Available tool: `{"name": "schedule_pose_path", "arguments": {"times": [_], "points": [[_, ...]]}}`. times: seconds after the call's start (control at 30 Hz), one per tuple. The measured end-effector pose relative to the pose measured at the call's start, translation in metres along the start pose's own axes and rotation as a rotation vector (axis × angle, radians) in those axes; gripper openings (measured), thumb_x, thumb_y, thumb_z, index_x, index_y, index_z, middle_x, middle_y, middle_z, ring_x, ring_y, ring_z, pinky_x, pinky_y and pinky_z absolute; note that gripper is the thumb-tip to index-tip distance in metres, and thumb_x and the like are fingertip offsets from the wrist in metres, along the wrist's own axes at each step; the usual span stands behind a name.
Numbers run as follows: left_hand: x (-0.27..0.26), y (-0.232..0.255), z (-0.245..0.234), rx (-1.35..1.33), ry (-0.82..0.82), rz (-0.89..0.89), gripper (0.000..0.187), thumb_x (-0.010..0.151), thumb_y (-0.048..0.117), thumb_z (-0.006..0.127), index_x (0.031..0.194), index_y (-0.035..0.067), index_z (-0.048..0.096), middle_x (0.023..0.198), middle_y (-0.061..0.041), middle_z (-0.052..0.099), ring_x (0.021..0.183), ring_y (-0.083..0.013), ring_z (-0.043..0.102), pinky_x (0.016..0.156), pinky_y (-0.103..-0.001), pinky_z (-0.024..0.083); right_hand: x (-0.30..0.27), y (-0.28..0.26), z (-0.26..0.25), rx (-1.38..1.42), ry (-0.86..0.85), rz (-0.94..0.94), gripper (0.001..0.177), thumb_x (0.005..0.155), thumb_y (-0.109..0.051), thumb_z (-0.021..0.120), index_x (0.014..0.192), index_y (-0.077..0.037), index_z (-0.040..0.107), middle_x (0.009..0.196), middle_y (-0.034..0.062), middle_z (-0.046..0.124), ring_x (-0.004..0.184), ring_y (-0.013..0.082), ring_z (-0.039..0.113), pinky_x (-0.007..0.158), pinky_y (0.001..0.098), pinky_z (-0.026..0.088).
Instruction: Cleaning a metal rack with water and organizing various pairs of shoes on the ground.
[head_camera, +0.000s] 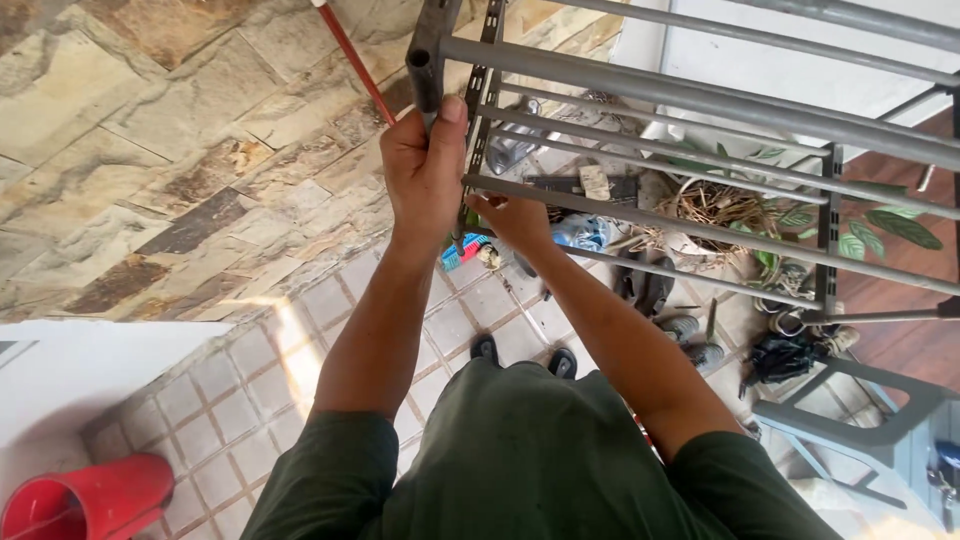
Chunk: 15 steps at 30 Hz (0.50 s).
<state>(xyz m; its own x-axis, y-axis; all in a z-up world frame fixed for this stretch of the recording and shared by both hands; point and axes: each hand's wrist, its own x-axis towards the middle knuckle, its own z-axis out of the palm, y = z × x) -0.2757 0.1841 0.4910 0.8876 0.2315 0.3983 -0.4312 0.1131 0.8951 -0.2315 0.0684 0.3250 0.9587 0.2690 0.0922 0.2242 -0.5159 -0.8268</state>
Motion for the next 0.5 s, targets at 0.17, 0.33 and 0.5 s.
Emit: {"name": "schedule_pose_path", "arguments": {"times": [0.17, 0.33, 0.5], "points": [[-0.028, 0.005, 0.028, 0.093, 0.002, 0.082, 0.043, 0.108, 0.033, 0.065, 0.074, 0.008, 0.052, 0.066, 0.007, 0.046, 0.062, -0.0039, 0.037, 0.055, -0.027, 0.027, -0.004, 0.033, 0.002, 0.220, -0.009, 0.067, 0.024, 0.086, -0.027, 0.075, 0.089, -0.003, 0.076, 0.072, 0.0068, 0.071, 0.062, 0.0164, 0.065, 0.059, 0.0342, 0.051], [-0.038, 0.015, 0.039, 0.146, -0.001, 0.124, 0.042, 0.108, 0.030, 0.066, 0.075, 0.006, 0.053, 0.068, 0.007, 0.046, 0.065, -0.0039, 0.037, 0.058, -0.028, 0.028, -0.005, 0.094, -0.010, 0.718, 0.078, 0.207, 0.019, 0.098, -0.020, 0.064, 0.091, -0.003, 0.070, 0.066, 0.0001, 0.058, 0.055, 0.0092, 0.051, 0.048, 0.0283, 0.038], [-0.043, 0.020, 0.049, 0.233, 0.028, 0.128, 0.045, 0.107, 0.028, 0.067, 0.071, 0.007, 0.049, 0.066, 0.007, 0.043, 0.063, -0.0039, 0.035, 0.056, -0.028, 0.026, -0.014, 0.150, -0.024, 0.714, -0.027, 0.215, 0.038, 0.114, -0.023, 0.059, 0.086, 0.002, 0.057, 0.067, 0.0013, 0.047, 0.062, 0.0125, 0.043, 0.053, 0.0340, 0.034]]}}
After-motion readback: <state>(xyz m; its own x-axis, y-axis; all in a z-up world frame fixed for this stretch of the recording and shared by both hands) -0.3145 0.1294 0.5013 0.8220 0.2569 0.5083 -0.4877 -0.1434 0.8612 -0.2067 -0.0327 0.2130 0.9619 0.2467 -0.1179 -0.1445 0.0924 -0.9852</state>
